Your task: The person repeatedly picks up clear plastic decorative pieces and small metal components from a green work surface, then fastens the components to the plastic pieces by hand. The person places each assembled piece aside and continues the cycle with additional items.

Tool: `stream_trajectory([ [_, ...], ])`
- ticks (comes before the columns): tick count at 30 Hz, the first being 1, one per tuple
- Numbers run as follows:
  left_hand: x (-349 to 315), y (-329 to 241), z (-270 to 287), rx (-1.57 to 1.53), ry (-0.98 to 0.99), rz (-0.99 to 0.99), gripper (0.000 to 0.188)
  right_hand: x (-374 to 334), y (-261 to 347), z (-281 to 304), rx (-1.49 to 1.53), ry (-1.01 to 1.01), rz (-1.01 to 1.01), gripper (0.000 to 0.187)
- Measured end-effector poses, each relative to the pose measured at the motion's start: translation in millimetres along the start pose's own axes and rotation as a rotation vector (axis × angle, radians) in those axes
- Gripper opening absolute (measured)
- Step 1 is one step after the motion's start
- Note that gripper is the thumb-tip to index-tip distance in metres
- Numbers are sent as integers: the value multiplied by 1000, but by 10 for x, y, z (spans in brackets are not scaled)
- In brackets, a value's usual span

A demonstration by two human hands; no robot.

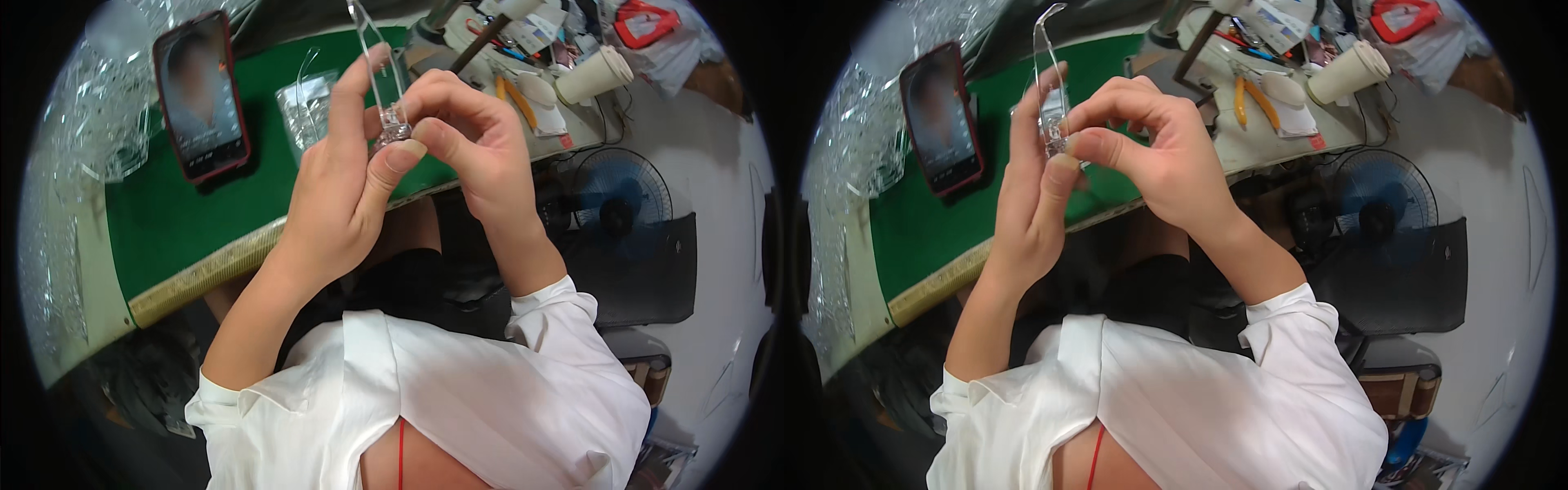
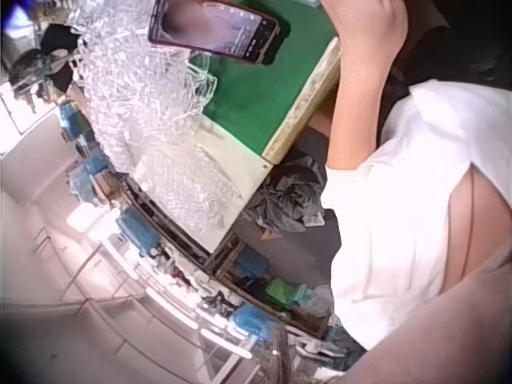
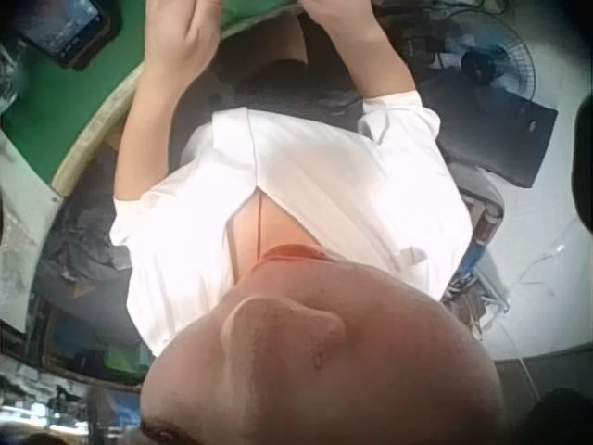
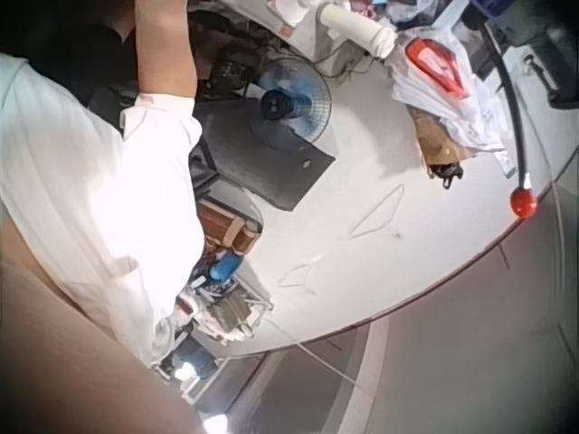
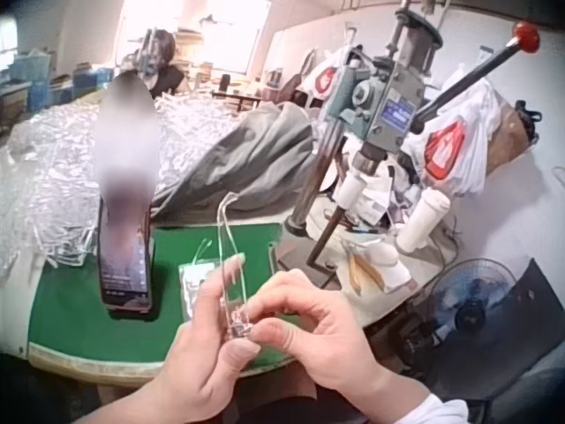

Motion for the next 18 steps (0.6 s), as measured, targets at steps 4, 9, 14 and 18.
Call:
stream_trajectory([
  [4, 310, -11, -159, 542, 128, -182, 23, 130, -61, 407, -79, -55, 19, 13],
  [9, 675, 186, -483, 686, 198, -174, 16, 245, -69, 881, -101, -40, -53, 21],
  [14, 1075, 304, -776, 699, 128, -206, 11, 293, -269, 1386, -150, -314, -42, 29],
  [18, 1220, 278, -847, 716, 98, -235, 15, 295, -196, 1579, -221, -408, 28, 32],
])
Point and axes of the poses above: each hand's wrist, its own x-axis towards the middle knuckle, its own z-axis out of the back of the hand, y = z × x, the point moved 4 cm from there along x, towards the middle knuckle, and after that the axes turned 10 degrees about -x, right-handed, at the moved point
